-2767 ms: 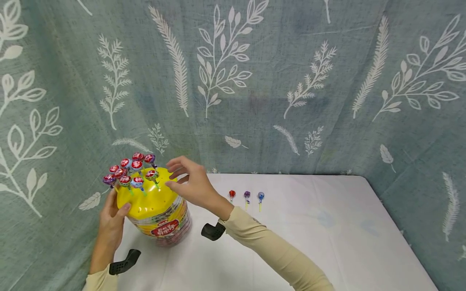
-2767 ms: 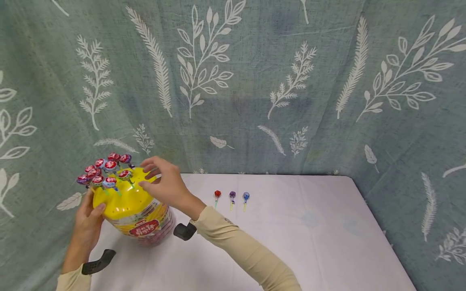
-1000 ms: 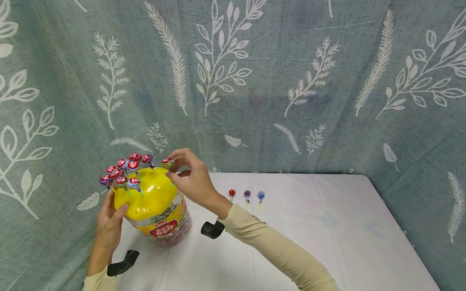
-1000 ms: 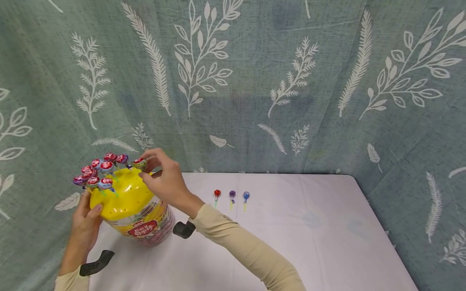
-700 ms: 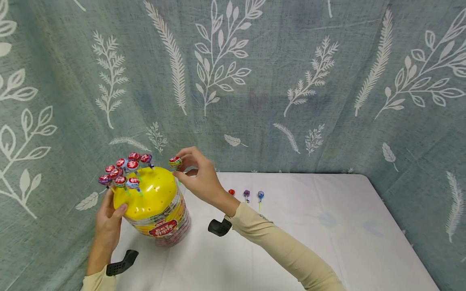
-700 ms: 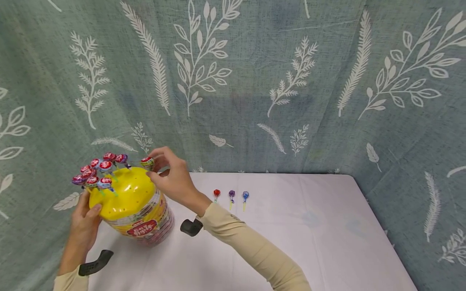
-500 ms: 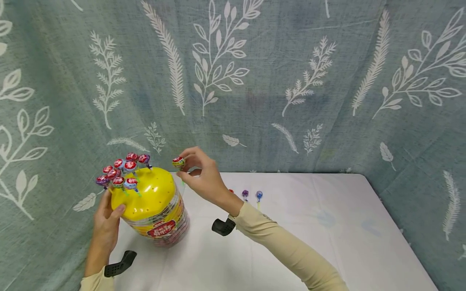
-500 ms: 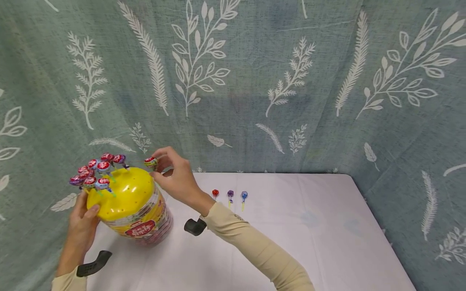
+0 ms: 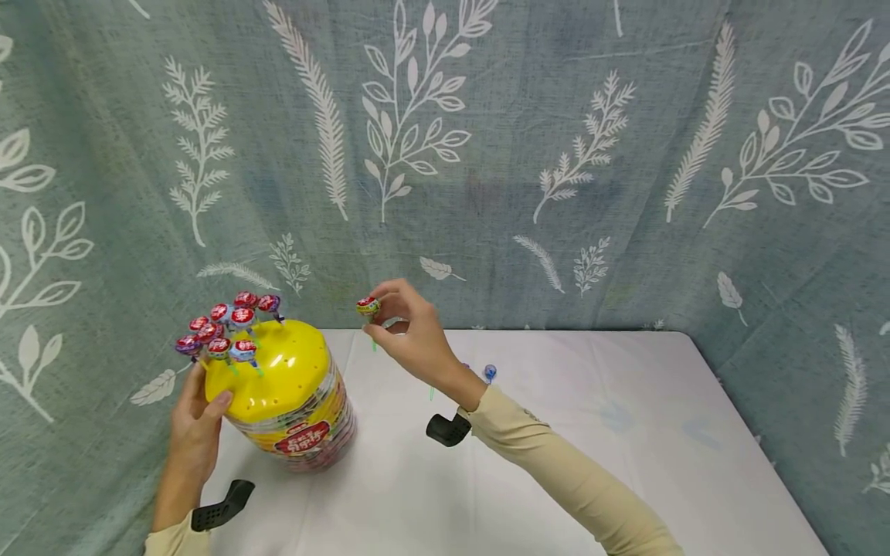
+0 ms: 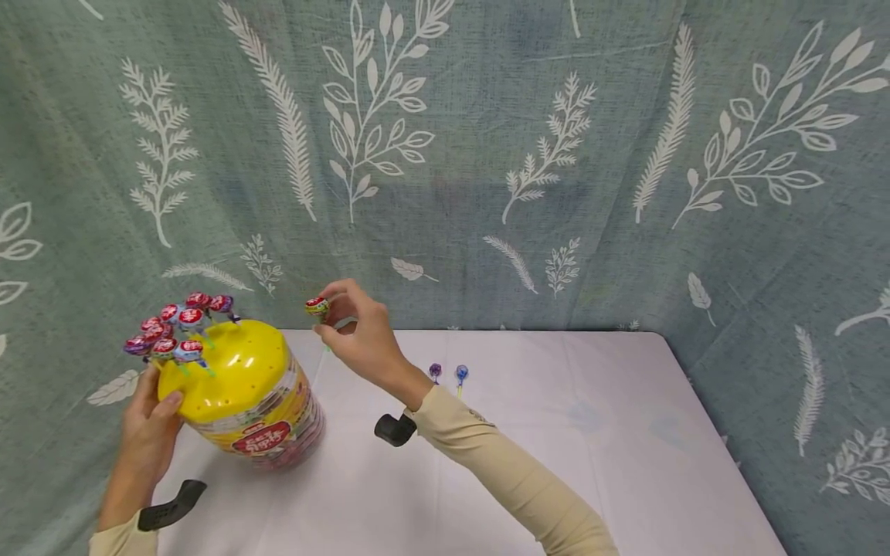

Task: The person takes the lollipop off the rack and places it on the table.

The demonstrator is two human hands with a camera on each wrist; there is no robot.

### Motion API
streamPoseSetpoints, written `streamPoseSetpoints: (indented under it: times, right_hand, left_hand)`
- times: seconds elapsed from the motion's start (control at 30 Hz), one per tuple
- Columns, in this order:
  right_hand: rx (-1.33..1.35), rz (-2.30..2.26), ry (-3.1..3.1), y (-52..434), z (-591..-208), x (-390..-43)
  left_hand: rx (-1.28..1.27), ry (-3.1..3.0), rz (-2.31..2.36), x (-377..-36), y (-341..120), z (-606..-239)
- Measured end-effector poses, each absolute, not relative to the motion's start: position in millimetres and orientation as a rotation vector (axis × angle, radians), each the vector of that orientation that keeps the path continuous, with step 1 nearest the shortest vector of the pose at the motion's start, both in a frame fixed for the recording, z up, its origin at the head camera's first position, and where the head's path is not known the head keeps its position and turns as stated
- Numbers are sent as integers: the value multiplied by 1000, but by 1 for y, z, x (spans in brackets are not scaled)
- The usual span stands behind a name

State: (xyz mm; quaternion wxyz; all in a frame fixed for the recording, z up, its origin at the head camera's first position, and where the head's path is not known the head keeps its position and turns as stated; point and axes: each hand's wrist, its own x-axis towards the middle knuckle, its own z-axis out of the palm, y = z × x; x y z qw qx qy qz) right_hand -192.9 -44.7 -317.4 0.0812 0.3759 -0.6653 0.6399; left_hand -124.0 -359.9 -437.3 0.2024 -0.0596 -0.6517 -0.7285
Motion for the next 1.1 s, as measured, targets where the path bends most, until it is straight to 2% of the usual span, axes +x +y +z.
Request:
streamPoseSetpoints:
  times: [0.57,1.1]
  right_hand:
    - [1031,1876,-2091,-12,-332,-198]
    - [841,1892,-2195,33,-360,-207]
  left_hand:
    - [-171,-1808,-2043,-124,-360,-436]
    - [-175,-1792,-2057,-126,-362,-437]
